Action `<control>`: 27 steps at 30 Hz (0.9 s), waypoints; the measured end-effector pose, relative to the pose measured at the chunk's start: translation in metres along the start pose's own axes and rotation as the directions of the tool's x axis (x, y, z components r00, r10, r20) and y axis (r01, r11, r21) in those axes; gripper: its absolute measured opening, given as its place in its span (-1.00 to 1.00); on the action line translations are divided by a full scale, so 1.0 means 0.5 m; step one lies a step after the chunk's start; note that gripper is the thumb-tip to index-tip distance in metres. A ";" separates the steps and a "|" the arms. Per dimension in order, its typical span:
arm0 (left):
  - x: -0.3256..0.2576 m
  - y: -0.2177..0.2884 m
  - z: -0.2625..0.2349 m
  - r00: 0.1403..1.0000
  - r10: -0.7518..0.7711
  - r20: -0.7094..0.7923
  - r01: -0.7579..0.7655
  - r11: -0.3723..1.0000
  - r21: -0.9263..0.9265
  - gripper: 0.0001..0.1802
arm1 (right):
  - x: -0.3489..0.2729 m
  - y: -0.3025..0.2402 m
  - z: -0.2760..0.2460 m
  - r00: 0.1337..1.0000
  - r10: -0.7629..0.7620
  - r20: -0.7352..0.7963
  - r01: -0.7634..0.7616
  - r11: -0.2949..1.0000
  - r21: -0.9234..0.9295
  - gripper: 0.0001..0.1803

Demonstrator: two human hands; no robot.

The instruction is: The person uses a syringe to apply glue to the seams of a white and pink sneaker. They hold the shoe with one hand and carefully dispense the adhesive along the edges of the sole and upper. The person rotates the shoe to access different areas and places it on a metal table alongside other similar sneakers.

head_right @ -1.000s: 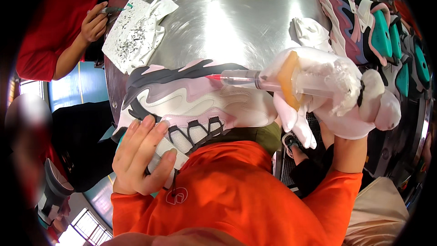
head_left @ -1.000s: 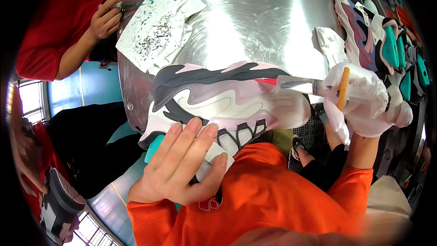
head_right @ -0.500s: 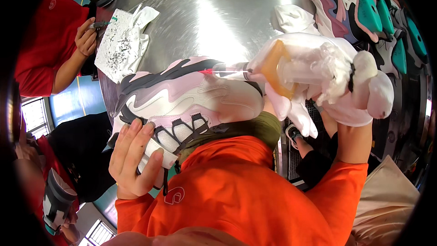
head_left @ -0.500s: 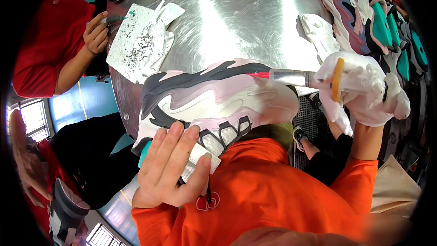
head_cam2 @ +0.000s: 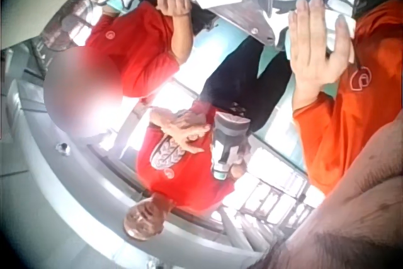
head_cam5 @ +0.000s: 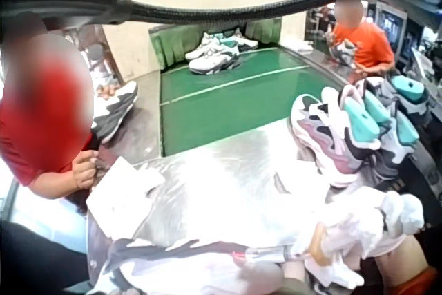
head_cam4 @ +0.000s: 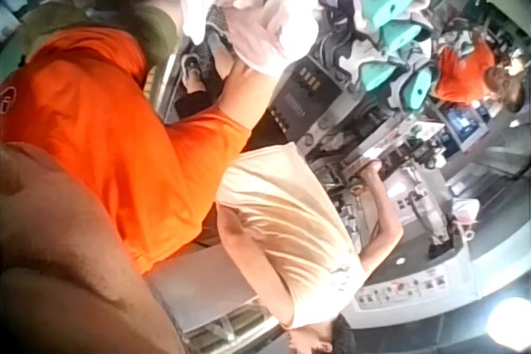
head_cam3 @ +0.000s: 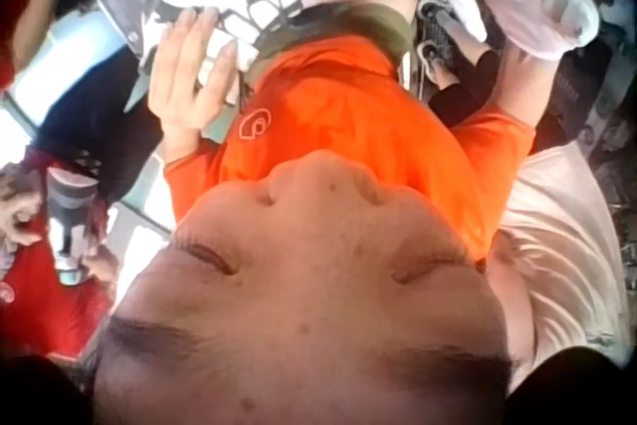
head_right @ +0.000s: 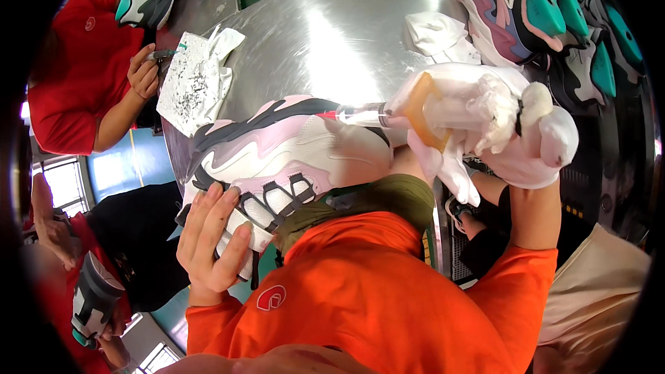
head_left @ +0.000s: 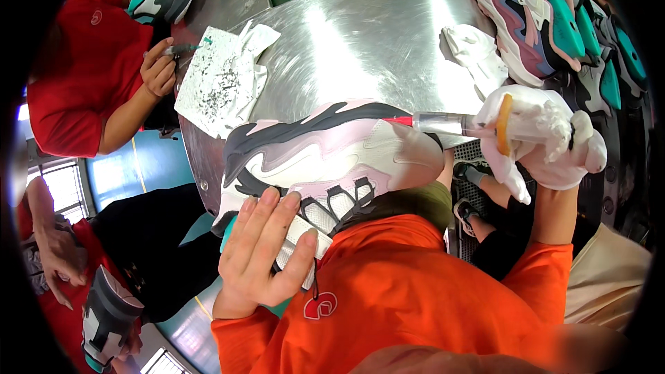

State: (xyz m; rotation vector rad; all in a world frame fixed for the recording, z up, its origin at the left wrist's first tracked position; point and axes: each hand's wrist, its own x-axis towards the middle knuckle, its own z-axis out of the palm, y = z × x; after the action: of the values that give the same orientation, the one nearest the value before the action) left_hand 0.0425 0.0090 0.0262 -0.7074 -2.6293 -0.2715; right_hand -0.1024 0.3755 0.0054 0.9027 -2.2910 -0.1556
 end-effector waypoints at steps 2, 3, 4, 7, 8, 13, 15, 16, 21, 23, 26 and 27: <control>0.001 0.002 0.000 1.000 -0.001 -0.003 0.001 1.000 -0.004 -0.75 | -0.019 0.001 0.003 0.990 0.101 0.094 -0.121 0.962 0.246 -0.66; 0.001 0.003 0.002 1.000 0.000 -0.013 0.000 1.000 0.006 -0.75 | -0.028 0.000 0.002 0.973 0.156 0.170 -0.212 0.895 0.393 -0.64; 0.001 0.005 0.004 1.000 0.001 -0.022 -0.001 1.000 0.015 -0.74 | -0.036 0.001 0.002 0.944 0.211 0.254 -0.317 0.790 0.524 -0.62; -0.005 0.015 0.013 0.999 -0.009 -0.049 0.011 0.999 0.040 -0.73 | -0.055 -0.002 0.000 0.784 0.286 0.552 -0.604 0.143 0.784 -0.56; -0.009 0.021 0.015 0.999 -0.020 -0.049 0.022 0.998 0.051 -0.72 | -0.065 0.000 0.003 0.731 0.256 0.633 -0.632 -0.096 0.769 -0.54; -0.026 0.058 0.024 0.997 -0.070 -0.036 0.074 0.990 0.119 -0.68 | -0.083 -0.026 0.009 0.792 0.118 0.599 -0.275 -0.807 0.522 -0.43; -0.035 0.071 0.029 0.996 -0.074 -0.055 0.081 0.988 0.132 -0.70 | -0.085 -0.039 0.014 0.802 0.103 0.588 -0.220 -0.865 0.452 -0.39; -0.036 0.078 0.029 0.995 -0.080 -0.054 0.087 0.986 0.143 -0.71 | -0.088 -0.044 0.014 0.807 0.099 0.582 -0.200 -0.882 0.427 -0.37; -0.047 0.097 0.044 0.991 -0.071 -0.111 0.092 0.976 0.195 -0.72 | -0.100 -0.079 0.005 0.811 0.116 0.574 -0.116 -0.929 0.351 -0.27; -0.049 0.102 0.050 0.990 -0.063 -0.123 0.089 0.972 0.219 -0.72 | -0.107 -0.093 -0.001 0.811 0.126 0.571 -0.091 -0.937 0.336 -0.22; -0.054 0.102 0.054 0.991 -0.046 -0.126 0.075 0.968 0.239 -0.71 | -0.112 -0.118 -0.018 0.804 0.144 0.576 -0.072 -0.940 0.335 -0.16; -0.055 0.102 0.057 0.990 -0.038 -0.136 0.070 0.969 0.238 -0.70 | -0.111 -0.127 -0.024 0.798 0.157 0.582 -0.073 -0.933 0.352 -0.14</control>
State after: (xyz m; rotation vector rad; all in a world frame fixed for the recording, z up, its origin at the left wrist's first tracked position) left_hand 0.0810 0.0486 -0.0070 -0.5187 -2.5023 -0.0097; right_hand -0.0292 0.3647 -0.0364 0.3465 -1.1658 3.3785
